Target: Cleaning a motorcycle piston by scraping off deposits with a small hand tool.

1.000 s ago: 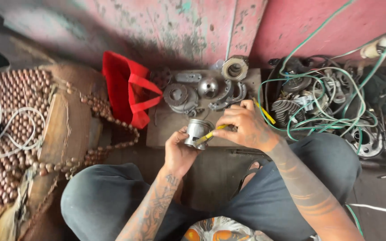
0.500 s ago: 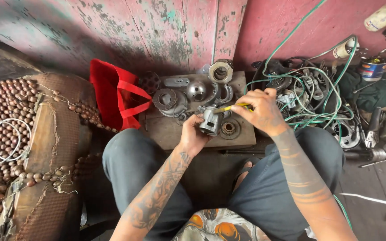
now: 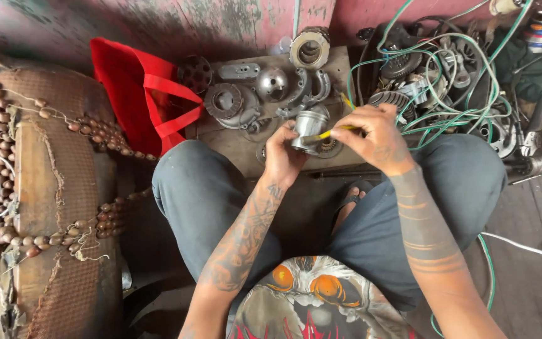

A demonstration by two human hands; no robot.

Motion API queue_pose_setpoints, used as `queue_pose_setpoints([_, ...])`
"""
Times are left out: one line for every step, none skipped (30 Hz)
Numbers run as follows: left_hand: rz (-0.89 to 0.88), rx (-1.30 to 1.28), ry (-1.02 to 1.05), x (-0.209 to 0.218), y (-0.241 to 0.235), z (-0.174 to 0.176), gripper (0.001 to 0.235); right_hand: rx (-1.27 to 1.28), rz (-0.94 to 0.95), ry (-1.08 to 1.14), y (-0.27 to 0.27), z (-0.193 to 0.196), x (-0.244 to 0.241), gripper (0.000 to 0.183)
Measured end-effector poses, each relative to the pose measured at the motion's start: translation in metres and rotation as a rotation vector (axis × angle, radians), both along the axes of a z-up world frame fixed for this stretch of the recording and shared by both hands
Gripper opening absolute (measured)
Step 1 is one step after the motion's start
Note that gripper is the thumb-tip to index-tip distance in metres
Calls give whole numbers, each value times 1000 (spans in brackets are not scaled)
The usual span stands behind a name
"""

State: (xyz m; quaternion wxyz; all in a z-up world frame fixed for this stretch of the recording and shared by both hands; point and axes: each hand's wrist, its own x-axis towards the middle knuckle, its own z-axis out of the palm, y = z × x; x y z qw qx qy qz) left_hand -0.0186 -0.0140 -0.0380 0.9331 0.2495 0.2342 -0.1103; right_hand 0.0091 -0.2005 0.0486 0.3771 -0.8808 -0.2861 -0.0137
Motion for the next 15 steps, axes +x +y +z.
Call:
queue_pose_setpoints([4, 3, 1, -1, 0, 2, 35, 3, 4, 1, -2, -3, 1, 20])
queue_pose_setpoints([9, 23, -19, -3, 0, 4, 36, 20, 8, -26, -4, -6, 2, 18])
queue_pose_setpoints([13, 39, -42, -4, -1, 6, 38, 33, 11, -54, -7, -8, 3, 16])
queue_pose_setpoints([15, 39, -42, -5, 2, 3, 38, 32, 13, -54, -5, -7, 0, 16])
queue_pose_setpoints([14, 65, -59, -5, 3, 0, 39, 39, 16, -57, -4, -5, -2, 17])
queue_pose_setpoints([13, 91, -76, -5, 4, -2, 40, 47, 19, -59, -3, -2, -3, 18])
queue_pose_setpoints([20, 90, -74, -7, 7, -3, 40, 46, 25, -57, -4, -3, -2, 18])
queue_pose_setpoints([3, 95, -81, -9, 11, -3, 39, 59, 21, -79, -5, -3, 0, 18])
queue_pose_setpoints([-15, 104, -90, -9, 15, -3, 38, 76, 15, -102, -6, -3, 2, 18])
queue_pose_setpoints([-11, 108, -90, -12, 18, -2, 38, 80, 20, -102, -4, -4, 1, 18])
queue_pose_setpoints([-12, 119, -75, -13, 20, -2, 38, 44, 17, -103, -2, -4, 0, 18])
queue_pose_setpoints([-13, 130, -61, -14, 22, -1, 39, 7, 14, -104, -1, -5, -1, 19])
queue_pose_setpoints([-12, 130, -65, -15, 23, -4, 39, 7, 15, -108, 2, -8, -2, 19])
queue_pose_setpoints([-6, 120, -54, -15, 24, -7, 39, 17, 17, -115, 4, -10, -3, 20])
queue_pose_setpoints([2, 109, -41, -17, 27, -10, 38, 27, 20, -120, 8, -14, -5, 21])
